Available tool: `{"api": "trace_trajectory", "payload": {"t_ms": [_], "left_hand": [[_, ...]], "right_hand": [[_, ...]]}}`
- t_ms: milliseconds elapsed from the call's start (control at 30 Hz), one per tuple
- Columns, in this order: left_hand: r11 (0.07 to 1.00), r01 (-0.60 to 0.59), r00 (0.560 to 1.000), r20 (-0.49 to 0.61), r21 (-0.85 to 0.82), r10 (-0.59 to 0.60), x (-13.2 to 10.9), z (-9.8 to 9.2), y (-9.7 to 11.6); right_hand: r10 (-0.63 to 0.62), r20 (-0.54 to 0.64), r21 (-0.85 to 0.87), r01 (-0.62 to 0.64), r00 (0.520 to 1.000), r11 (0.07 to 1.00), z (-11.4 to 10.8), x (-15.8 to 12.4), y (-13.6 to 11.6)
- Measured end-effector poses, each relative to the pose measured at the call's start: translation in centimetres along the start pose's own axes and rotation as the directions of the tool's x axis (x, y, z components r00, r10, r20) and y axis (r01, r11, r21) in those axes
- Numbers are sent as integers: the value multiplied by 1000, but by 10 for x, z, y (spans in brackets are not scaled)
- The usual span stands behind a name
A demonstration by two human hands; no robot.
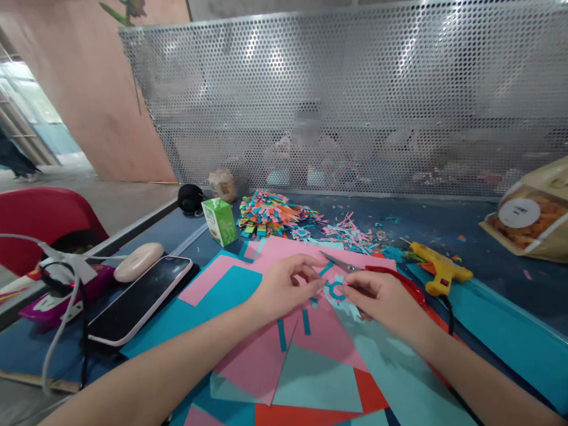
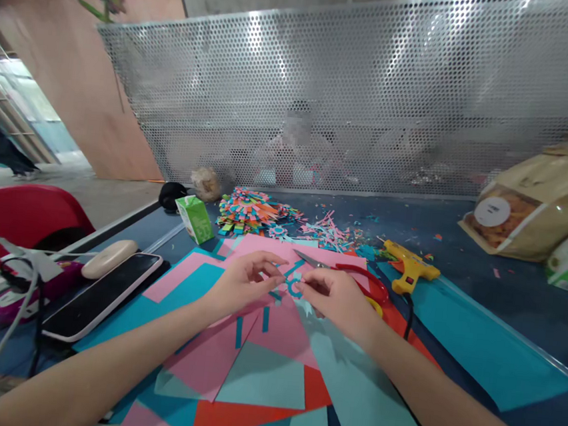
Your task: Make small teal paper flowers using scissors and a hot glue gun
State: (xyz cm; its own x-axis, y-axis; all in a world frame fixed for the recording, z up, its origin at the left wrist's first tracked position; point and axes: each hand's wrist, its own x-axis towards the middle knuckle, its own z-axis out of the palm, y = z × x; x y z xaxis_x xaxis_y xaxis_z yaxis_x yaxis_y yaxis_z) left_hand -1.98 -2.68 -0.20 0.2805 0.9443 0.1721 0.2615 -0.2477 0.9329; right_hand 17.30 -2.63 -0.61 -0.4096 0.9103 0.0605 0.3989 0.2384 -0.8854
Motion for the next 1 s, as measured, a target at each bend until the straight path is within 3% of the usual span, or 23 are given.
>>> {"api": "trace_trajectory", "payload": {"t_ms": [200,433,800,1000], "left_hand": [[995,-41,999,13,90,40,-2,-1,0],[984,-97,993,-44,147,105,-2,0,0],[998,-36,997,-61,42,39,-2,-2,6],[988,6,1000,16,-156,-3,-1,-1,4]], "right_hand": [[15,17,20,-15,1000,1000,0,1,1],[5,12,9,-5,1000,1000,1,0,1],[10,-2,61,-10,1000,998,0,2,6],[5,-2,86,-5,1000,996,-1,2,7]]}}
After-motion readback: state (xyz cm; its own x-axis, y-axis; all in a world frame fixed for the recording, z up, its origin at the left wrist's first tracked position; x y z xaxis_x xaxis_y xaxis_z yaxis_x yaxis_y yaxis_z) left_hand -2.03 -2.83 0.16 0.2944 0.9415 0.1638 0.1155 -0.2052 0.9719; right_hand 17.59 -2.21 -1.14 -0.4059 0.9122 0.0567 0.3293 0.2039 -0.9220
